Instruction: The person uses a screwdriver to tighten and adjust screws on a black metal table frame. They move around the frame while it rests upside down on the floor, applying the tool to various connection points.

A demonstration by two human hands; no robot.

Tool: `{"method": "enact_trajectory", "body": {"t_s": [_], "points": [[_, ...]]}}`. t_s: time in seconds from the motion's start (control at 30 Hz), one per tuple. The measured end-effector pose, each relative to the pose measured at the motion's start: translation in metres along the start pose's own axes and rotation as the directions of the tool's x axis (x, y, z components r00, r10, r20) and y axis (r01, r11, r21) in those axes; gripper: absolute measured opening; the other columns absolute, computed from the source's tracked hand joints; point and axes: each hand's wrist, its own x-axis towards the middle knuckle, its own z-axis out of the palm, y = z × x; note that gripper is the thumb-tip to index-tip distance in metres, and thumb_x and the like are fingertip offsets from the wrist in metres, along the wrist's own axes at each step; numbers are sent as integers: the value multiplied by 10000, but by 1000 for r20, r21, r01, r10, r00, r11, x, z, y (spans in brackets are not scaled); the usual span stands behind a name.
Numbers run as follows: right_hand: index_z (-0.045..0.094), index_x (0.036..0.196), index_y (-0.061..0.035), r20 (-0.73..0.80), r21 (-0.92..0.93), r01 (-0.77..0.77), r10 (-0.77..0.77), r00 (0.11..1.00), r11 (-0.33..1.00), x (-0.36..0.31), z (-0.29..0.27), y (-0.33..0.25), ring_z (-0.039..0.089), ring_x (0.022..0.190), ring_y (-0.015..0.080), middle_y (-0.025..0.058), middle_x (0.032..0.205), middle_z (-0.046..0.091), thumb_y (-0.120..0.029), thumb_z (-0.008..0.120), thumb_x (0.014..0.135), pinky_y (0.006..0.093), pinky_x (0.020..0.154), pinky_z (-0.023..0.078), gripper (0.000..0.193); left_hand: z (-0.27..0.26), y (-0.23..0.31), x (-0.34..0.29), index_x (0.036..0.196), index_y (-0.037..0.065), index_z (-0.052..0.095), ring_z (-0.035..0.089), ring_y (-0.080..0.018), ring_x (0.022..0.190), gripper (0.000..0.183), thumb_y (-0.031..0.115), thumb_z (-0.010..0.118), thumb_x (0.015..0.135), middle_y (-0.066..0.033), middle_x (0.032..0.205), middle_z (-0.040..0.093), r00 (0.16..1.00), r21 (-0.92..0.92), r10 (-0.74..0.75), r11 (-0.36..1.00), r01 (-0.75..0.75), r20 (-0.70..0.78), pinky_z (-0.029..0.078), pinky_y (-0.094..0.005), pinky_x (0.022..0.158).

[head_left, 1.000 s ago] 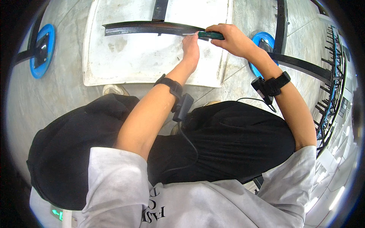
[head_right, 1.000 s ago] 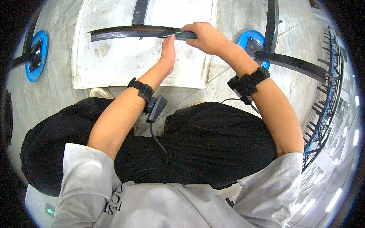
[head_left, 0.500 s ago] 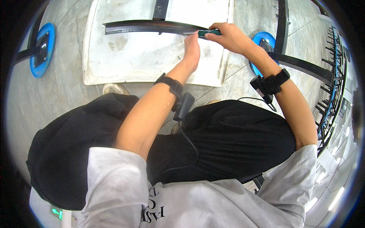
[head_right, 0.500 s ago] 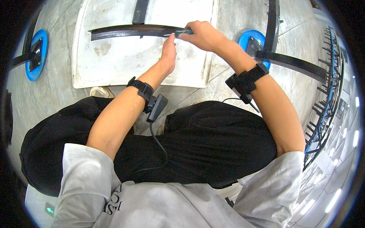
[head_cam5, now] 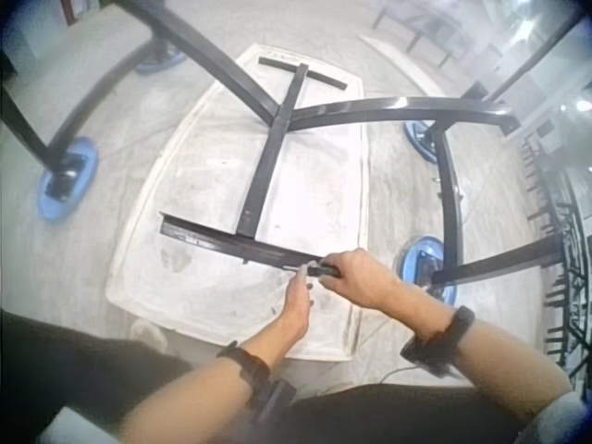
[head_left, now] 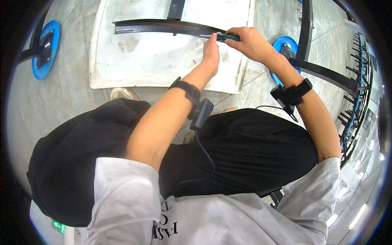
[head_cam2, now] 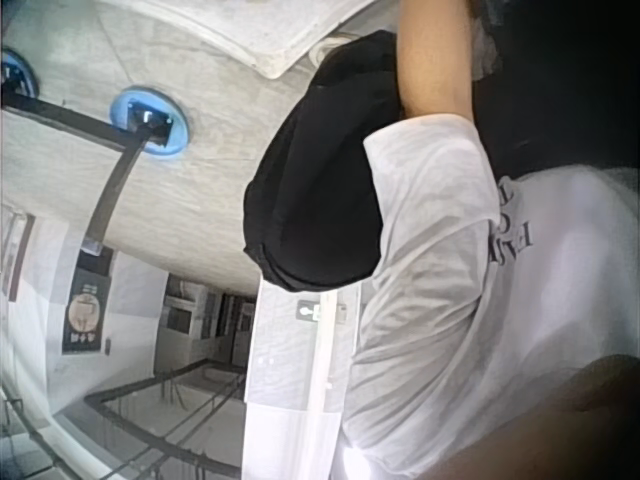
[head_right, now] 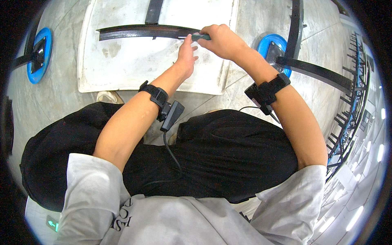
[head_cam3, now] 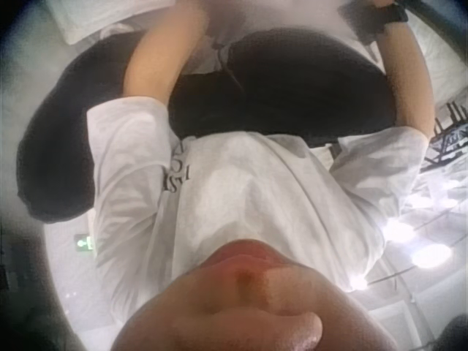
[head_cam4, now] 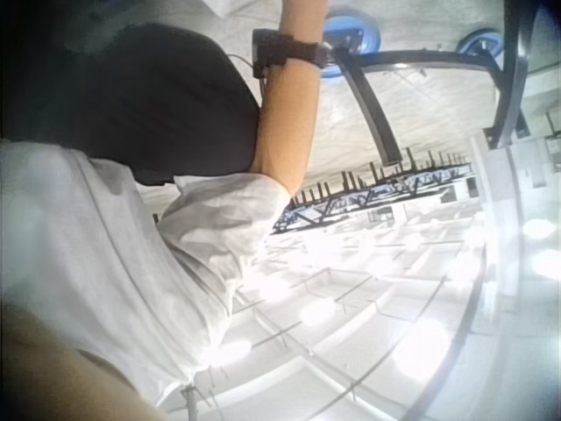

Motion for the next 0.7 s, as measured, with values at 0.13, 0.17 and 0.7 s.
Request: {"method": "enact_trajectory", "body": {"t_s": [0.13,0.17,0.7], "points": [[591,998,25,-16,4,-5,5,1000,1000,3,4,4,612,719,325,210,821,618,-187,598,764,352,679,480,316,-4,-3,7,1290,27,318,352,-244,1177,565,434,322,897,-80,1357,305,1000,38,-16,999,16,-2,298,-433,942],[591,998,25,-16,5,-7,7,1000,1000,3,6,6,612,719,325,210,821,618,-187,598,764,352,679,480,316,-5,-4,8,1288,29,320,356,-245,1173,562,433,320,898,-80,1353,311,1000,53,-9,999,10,-8,297,-436,942],[622,875,46,-56,-173,-44,34,998,984,2,9,-13,597,650,339,216,668,591,-294,609,715,373,627,468,377,-5,-1,3,1248,52,359,391,-243,1131,510,431,298,911,-81,1292,376,999,18,-30,999,30,13,300,-444,931]]}}
